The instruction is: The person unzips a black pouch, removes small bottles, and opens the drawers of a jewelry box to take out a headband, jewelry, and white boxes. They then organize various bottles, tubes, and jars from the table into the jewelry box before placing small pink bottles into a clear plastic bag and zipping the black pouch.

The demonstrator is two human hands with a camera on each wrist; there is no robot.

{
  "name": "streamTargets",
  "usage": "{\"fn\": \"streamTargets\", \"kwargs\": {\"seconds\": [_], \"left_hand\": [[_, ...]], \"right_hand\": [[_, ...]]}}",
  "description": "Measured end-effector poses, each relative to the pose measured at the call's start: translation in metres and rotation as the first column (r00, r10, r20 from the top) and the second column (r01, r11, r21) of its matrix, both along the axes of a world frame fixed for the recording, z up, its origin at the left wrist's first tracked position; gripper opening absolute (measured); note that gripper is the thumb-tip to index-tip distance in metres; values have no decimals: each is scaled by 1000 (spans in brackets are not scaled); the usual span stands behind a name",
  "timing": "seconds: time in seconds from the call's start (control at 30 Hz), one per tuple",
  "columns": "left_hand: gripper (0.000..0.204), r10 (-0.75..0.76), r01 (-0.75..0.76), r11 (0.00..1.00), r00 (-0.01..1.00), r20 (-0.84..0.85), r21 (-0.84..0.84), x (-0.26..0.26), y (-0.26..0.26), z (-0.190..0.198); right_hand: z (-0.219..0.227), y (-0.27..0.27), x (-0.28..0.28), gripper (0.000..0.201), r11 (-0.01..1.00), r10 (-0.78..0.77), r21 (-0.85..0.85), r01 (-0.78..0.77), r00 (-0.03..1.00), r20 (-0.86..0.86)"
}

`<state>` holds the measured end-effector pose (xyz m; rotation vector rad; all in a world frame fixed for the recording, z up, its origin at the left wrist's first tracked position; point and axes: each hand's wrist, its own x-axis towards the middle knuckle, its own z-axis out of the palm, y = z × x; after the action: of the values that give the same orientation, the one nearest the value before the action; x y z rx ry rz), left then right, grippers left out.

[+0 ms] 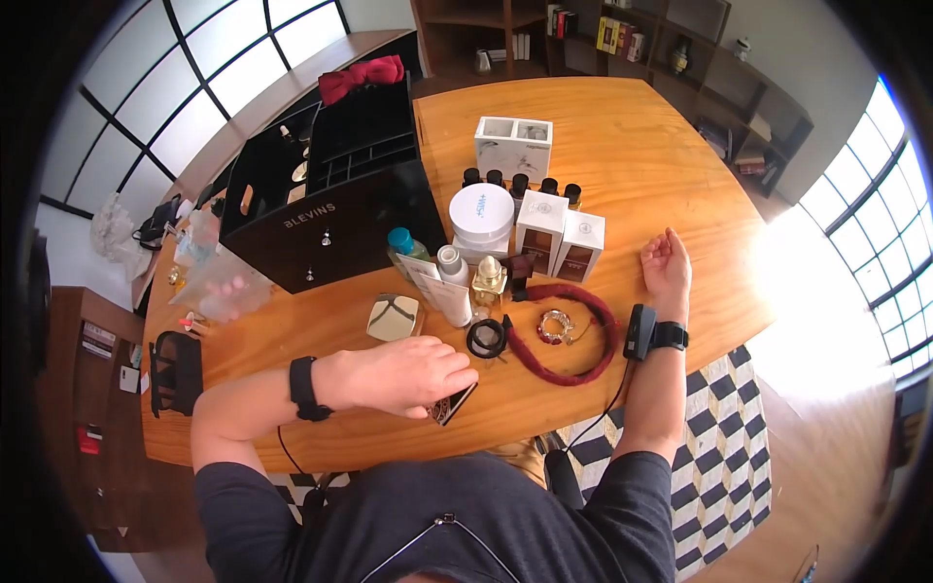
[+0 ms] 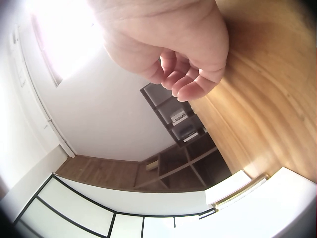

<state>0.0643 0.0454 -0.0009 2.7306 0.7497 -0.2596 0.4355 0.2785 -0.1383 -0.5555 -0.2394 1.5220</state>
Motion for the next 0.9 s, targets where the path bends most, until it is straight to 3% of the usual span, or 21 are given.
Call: {"fn": "streamTargets", "kwargs": {"seconds": [0.3, 0.5, 0.9], "left_hand": [[67, 123, -124, 990, 992, 26, 61, -21, 9, -20], [65, 177, -168, 978, 982, -62, 127, -32, 8, -24], [59, 158, -180, 964, 980, 124, 194, -33, 2, -22]], "right_hand": [[-1, 0, 1, 10, 1000, -6, 25, 5, 1000, 29], [-1, 0, 1, 11, 1000, -13, 5, 13, 1000, 17], [-2, -1, 3, 11, 999, 16, 45, -18, 1000, 26]]}}
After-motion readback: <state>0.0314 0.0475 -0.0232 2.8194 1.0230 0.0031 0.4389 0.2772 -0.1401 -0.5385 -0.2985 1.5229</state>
